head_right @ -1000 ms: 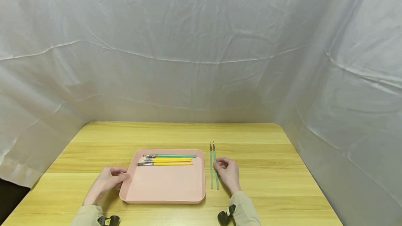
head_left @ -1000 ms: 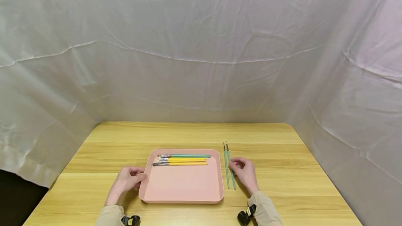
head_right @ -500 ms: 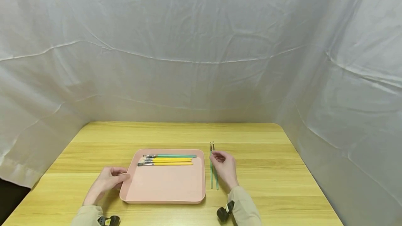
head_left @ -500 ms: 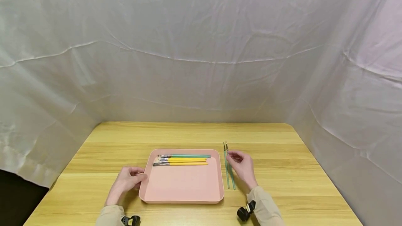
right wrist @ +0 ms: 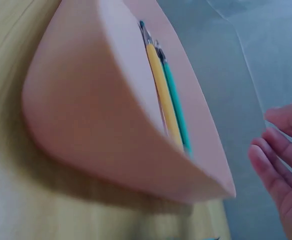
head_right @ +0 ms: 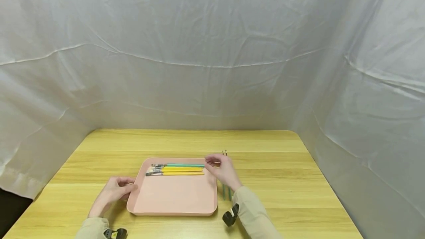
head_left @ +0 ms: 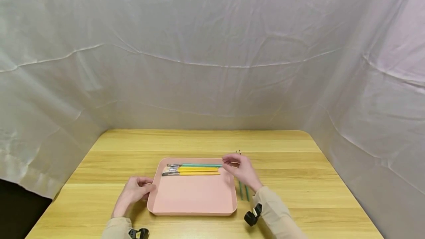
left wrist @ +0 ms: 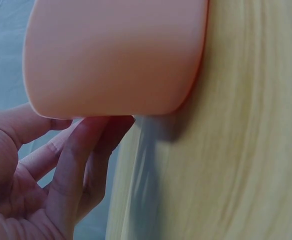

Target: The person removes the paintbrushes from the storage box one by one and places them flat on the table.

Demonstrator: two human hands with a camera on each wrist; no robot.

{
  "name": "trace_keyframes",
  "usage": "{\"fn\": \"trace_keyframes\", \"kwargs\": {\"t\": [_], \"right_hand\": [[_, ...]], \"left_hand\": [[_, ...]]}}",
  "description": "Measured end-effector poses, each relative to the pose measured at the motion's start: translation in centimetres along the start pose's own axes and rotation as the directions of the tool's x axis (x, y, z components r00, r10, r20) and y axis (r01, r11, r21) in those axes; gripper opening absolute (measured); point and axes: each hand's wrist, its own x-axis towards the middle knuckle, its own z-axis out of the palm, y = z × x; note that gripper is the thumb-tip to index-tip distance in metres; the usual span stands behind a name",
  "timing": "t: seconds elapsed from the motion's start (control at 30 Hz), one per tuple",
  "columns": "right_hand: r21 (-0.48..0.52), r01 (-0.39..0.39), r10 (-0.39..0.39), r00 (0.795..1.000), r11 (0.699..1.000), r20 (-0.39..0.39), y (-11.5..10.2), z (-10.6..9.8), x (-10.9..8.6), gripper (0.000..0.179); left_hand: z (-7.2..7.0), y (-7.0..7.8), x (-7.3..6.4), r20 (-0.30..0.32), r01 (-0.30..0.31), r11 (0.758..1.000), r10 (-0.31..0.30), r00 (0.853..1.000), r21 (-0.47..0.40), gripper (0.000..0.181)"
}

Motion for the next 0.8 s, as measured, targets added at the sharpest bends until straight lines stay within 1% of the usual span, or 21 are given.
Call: {"fn": "trace_keyframes", "kwargs": {"t": [0.1,0.2,0.4,0.6,0.73,0.8], "right_hand": [[-0.006,0.033,-0.033,0.994,0.999,0.102,-0.5,0.5,0.7,0.026],[-0.013,0.034,-0.031,0.985,0.999,0.172,-0.8,1.0,1.4,0.025],[-0.043,0.028,-0.016,0.966,0.999,0.259,-1.1,1.7,2.4,0.026],[-0.094,0.035,0.000,0.939,0.995,0.344,-1.3,2.5,3.4,0.028],[-0.074,0.033,-0.001,0.921,0.997,0.389,-1.5,3.2,4.0,0.028],[-0.052,0.011,0.011,0.915,0.999,0.403,-1.5,3.6,4.3,0.029]], "left_hand": [[0.0,0.0,0.0,-0.002,0.001,1.000,-0.001,1.000,0.004,0.032],[0.1,-0.1,0.1,0.001,-0.002,1.000,0.002,1.000,0.001,0.031],[0.2,-0.1,0.1,0.001,0.000,1.000,0.000,1.000,-0.010,0.032],[0.1,-0.1,0.1,-0.001,0.002,1.000,-0.002,1.000,-0.005,0.032],[0.0,-0.1,0.0,-0.004,0.002,1.000,-0.002,1.000,0.001,0.031],[0.0,-0.1,0.0,-0.004,0.004,1.000,-0.004,1.000,-0.002,0.031]]}}
